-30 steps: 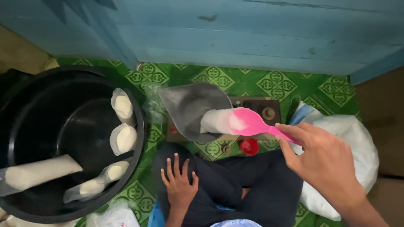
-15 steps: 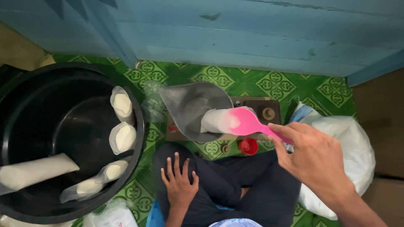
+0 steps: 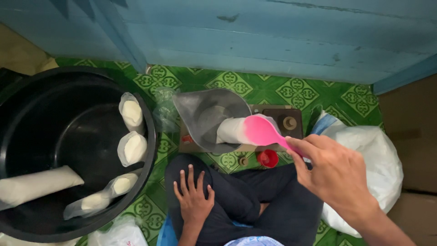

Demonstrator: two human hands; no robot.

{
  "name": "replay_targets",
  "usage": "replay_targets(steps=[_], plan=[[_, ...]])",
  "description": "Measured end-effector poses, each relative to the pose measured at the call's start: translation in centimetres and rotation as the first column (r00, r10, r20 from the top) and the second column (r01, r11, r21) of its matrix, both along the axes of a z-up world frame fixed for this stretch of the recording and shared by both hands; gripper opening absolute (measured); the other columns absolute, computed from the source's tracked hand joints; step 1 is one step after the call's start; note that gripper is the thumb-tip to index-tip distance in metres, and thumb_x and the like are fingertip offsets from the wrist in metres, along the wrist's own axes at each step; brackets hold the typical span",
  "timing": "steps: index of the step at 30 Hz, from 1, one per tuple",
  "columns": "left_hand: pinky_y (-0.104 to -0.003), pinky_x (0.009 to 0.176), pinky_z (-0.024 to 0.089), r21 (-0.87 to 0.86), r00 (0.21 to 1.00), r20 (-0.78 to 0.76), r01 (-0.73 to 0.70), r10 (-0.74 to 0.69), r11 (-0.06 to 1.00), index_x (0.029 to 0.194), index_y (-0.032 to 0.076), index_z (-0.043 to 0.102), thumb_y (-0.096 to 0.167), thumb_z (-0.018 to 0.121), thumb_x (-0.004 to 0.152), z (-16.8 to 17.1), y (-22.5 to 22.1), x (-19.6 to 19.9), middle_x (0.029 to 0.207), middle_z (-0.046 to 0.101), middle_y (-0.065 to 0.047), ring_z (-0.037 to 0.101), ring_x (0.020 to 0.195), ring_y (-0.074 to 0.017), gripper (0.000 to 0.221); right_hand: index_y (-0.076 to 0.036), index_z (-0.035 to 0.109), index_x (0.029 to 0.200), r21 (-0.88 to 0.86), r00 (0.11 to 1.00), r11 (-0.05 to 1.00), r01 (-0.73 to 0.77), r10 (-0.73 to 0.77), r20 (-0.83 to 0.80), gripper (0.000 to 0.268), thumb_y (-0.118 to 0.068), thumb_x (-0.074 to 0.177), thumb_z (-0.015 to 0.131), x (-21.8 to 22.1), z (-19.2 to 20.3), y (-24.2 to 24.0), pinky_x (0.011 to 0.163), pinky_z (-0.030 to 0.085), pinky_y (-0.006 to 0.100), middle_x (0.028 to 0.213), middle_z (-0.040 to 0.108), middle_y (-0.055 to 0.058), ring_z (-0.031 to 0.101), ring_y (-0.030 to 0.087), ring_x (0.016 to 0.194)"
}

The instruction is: Packaging white powder from a large sack into small plastic bags using a scoop

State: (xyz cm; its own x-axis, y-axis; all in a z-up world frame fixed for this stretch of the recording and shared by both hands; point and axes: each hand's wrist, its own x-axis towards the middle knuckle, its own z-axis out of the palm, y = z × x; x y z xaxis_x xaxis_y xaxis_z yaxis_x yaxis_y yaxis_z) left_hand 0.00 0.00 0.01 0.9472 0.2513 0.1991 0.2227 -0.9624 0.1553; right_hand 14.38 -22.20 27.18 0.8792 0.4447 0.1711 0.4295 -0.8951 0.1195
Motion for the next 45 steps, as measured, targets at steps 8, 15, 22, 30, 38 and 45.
replay_targets(steps=[8, 15, 22, 30, 38, 45], plan=[[-0.061, 0.107, 0.034, 0.022, 1.000, 0.013, -0.006, 0.005, 1.000, 0.127, 0.025, 0.060, 0.039, 0.056, 0.082, 0.1, 0.0, 0.1, 0.155, 0.036, -0.007, 0.035, 0.142, -0.0347, 0.048, -0.035, 0.074, 0.104, 0.067, 0.994, 0.993, 0.102, -0.100, -0.033, 0.020, -0.036, 0.086, 0.068, -0.4, 1.0, -0.8, 0.045, 0.046, 0.036, 0.080, 0.065, -0.012, 0.065, 0.015, 0.073], [-0.060, 0.107, 0.036, 0.075, 1.000, -0.002, -0.005, 0.005, 0.997, 0.127, 0.026, 0.059, 0.039, 0.056, 0.080, 0.0, -0.1, 0.0, 0.157, 0.035, -0.006, 0.034, 0.143, -0.0343, 0.049, -0.024, 0.077, 0.101, 0.336, 0.970, 0.910, 0.243, -0.221, -0.104, 0.019, -0.025, 0.082, 0.073, -1.1, 2.6, -3.8, 0.061, 0.046, 0.031, 0.081, 0.070, -0.009, 0.063, 0.013, 0.066], [-0.061, 0.109, 0.033, 0.069, 0.999, 0.044, -0.001, -0.002, 0.998, 0.126, 0.025, 0.061, 0.038, 0.058, 0.079, -1.2, -0.1, -0.1, 0.155, 0.041, -0.007, 0.038, 0.142, -0.0361, 0.050, -0.010, 0.077, 0.104, 0.633, 0.923, 0.672, 0.384, -0.286, -0.257, 0.023, -0.013, 0.082, 0.079, -1.8, 2.4, -8.8, 0.062, 0.043, 0.020, 0.090, 0.074, 0.000, 0.057, 0.005, 0.067], [-0.060, 0.109, 0.037, 0.173, 0.997, 0.082, -0.017, 0.003, 0.985, 0.124, 0.023, 0.065, 0.035, 0.061, 0.073, -1.2, -0.4, 0.0, 0.152, 0.049, -0.011, 0.045, 0.140, -0.0399, 0.052, -0.014, 0.073, 0.117, 0.674, 0.775, 0.407, 0.616, -0.468, -0.425, 0.031, -0.021, 0.087, 0.073, -3.4, -4.7, -17.5, 0.075, 0.045, 0.023, 0.101, 0.072, 0.000, 0.059, 0.007, 0.087], [-0.059, 0.110, 0.034, 0.244, 0.993, 0.110, 0.011, -0.038, 0.970, 0.115, 0.015, 0.072, 0.034, 0.053, 0.085, -2.1, -0.5, 0.2, 0.153, 0.054, -0.017, 0.048, 0.140, -0.0425, 0.040, -0.010, 0.073, 0.112, 0.686, 0.628, 0.150, 0.712, -0.573, -0.527, 0.027, -0.021, 0.089, 0.069, -7.6, -15.1, -25.9, 0.085, 0.048, 0.024, 0.107, 0.074, 0.002, 0.064, 0.008, 0.098], [-0.059, 0.115, 0.032, 0.199, 0.992, 0.102, 0.051, -0.073, 0.979, 0.115, 0.003, 0.069, 0.032, 0.052, 0.092, -4.5, 0.8, 0.0, 0.154, 0.050, -0.026, 0.034, 0.146, -0.0463, 0.041, -0.011, 0.073, 0.114, 0.590, 0.479, 0.136, 0.796, -0.737, -0.476, 0.032, -0.016, 0.087, 0.057, -14.2, -27.2, -32.5, 0.089, 0.048, 0.033, 0.108, 0.073, 0.009, 0.067, 0.023, 0.102]])
